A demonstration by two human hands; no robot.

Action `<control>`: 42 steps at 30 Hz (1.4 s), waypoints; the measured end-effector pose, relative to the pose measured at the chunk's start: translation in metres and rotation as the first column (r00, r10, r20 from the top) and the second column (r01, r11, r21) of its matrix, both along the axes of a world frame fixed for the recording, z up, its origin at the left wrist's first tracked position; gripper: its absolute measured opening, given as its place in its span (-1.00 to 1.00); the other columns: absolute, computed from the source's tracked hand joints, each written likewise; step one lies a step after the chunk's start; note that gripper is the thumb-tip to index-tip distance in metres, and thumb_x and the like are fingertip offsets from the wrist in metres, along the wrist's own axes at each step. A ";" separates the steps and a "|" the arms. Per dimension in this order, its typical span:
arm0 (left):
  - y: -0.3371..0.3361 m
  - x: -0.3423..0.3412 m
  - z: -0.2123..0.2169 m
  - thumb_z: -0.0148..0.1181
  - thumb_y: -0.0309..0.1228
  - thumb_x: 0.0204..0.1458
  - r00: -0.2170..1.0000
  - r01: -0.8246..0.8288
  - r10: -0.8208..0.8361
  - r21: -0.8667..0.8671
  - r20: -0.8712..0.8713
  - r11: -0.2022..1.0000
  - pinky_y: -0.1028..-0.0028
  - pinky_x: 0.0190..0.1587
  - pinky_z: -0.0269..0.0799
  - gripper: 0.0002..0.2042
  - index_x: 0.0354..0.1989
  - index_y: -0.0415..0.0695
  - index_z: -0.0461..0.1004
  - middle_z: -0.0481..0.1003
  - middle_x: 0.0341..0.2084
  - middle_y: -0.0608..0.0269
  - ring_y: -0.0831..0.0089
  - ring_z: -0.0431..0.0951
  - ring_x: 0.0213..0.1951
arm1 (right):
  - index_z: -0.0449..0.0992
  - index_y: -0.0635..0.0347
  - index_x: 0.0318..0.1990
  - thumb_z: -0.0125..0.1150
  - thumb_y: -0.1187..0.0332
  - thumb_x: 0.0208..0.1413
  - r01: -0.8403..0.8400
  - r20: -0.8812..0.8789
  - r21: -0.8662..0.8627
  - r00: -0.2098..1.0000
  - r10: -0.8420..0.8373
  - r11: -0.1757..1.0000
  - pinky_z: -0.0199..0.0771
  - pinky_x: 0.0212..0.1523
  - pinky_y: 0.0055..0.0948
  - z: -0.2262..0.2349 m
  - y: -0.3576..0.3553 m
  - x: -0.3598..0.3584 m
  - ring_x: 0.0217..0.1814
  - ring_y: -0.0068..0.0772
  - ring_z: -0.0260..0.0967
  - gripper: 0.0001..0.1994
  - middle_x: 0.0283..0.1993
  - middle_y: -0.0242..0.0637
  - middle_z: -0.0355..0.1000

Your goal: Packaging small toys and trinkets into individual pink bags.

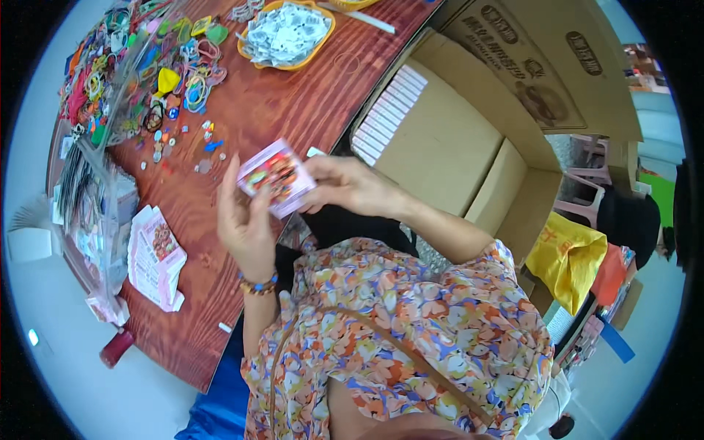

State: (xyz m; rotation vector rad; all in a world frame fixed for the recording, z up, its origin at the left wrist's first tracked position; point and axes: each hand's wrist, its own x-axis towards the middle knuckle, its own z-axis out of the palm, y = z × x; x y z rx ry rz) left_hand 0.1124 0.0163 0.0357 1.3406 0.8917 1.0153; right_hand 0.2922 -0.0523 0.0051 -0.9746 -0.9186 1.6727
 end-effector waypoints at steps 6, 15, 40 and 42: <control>0.001 0.040 0.000 0.22 -0.67 0.08 0.977 0.190 -0.176 0.115 -0.119 0.975 0.42 -0.07 0.56 -0.33 0.40 -0.22 0.14 0.54 -0.06 0.06 0.37 0.62 -0.11 | 0.35 0.28 0.23 0.21 0.43 0.21 0.227 -0.145 -0.097 0.960 -0.239 0.969 0.62 -0.02 -0.29 -0.014 -0.019 0.029 0.03 -0.34 0.50 -0.56 0.09 -0.18 0.48; 0.012 0.059 0.001 0.23 -0.65 0.08 0.919 0.341 -0.281 0.197 -0.278 0.919 0.43 -0.07 0.56 -0.48 0.27 -0.26 0.32 0.56 -0.06 0.02 0.36 0.63 -0.09 | 0.39 0.30 0.19 0.21 0.46 0.21 0.274 -0.214 -0.080 0.934 -0.285 0.959 0.58 0.02 -0.33 -0.030 -0.021 0.049 -0.03 -0.37 0.52 -0.61 0.01 -0.20 0.53; 0.003 -0.006 -0.008 0.11 -0.68 0.15 0.850 0.010 0.054 0.119 -0.525 0.993 0.41 0.02 0.49 -0.28 0.46 -0.19 -0.10 0.45 0.04 -0.07 0.30 0.60 -0.05 | 0.40 -0.01 0.25 0.04 0.06 0.27 0.596 0.994 -0.099 0.090 0.056 0.797 0.38 0.19 -0.08 -0.281 0.042 0.338 0.22 0.09 0.37 -0.55 0.14 0.09 0.44; 0.006 -0.017 -0.012 0.13 -0.66 0.15 0.853 -0.038 0.083 0.096 -0.516 0.995 0.41 0.02 0.49 -0.30 0.45 -0.20 -0.04 0.47 0.03 -0.06 0.32 0.60 -0.05 | 0.47 -0.08 0.16 -0.01 0.03 0.29 0.423 0.998 -0.061 0.032 0.053 0.904 0.40 0.15 -0.04 -0.305 0.038 0.352 0.19 0.07 0.40 -0.61 0.10 -0.05 0.48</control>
